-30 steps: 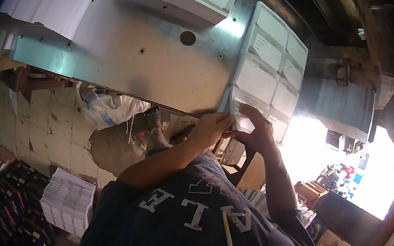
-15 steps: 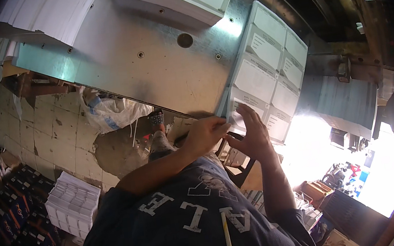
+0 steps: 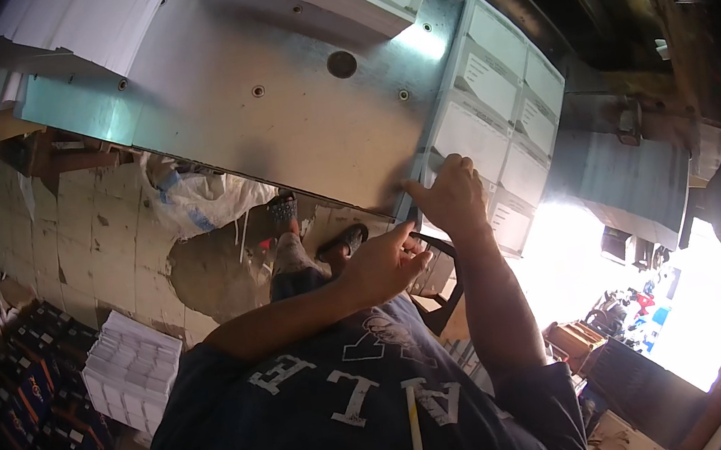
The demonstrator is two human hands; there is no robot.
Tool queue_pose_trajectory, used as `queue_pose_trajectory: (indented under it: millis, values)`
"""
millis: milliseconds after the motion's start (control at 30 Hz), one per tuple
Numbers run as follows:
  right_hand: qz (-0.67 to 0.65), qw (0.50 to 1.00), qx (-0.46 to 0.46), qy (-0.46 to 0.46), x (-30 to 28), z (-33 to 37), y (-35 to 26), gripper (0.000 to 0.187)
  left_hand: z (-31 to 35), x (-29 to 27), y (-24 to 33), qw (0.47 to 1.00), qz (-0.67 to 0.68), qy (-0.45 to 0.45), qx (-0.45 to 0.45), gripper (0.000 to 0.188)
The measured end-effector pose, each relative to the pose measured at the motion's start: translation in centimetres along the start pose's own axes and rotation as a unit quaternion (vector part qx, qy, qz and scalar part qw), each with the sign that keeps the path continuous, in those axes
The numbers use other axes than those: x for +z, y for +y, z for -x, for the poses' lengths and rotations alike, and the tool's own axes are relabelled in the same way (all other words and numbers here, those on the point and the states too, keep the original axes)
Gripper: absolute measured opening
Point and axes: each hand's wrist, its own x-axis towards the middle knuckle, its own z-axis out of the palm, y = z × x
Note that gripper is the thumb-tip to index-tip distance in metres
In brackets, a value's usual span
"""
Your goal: The person picks up a stack of printed paper, fans through the sheets by hand, and taps the stack against the surface of a machine to align the edges.
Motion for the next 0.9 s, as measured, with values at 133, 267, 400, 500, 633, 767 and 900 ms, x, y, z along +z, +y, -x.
queue_pose_trajectory:
  millis: [133,267,400,500,633,767,900]
  values:
    - [-0.041,0.998,0.008,-0.044,-1.2,-0.4,0.5,0.060,0.4,-2.2,-0.3,0.997,-0.022,-0.021,-0.076,0.040]
    - [-0.094,0.991,0.014,-0.099,-2.1,-1.0,2.1,0.055,0.9,-3.2,-2.1,0.992,0.045,0.032,-0.116,0.038]
    - [-0.177,0.976,0.016,-0.124,-1.9,-1.5,3.6,0.049,0.5,-3.3,-2.0,0.993,0.088,0.029,-0.071,0.034]
    - [-0.226,0.963,0.025,-0.146,-2.0,-1.8,4.4,0.047,-0.4,-2.4,-1.9,0.990,0.135,0.038,-0.026,0.033]
    - [-0.297,0.936,0.053,-0.181,-3.4,-1.3,3.5,0.042,-2.1,-1.0,-1.4,0.975,0.219,0.037,-0.005,0.040]
    - [-0.347,0.920,0.054,-0.175,-2.5,-1.4,4.7,0.040,-3.2,-1.1,-0.7,0.967,0.253,-0.014,-0.028,0.045]
    - [-0.370,0.910,0.052,-0.177,-2.5,-1.4,4.9,0.042,-3.5,-1.0,-0.4,0.976,0.217,0.019,-0.032,0.035]
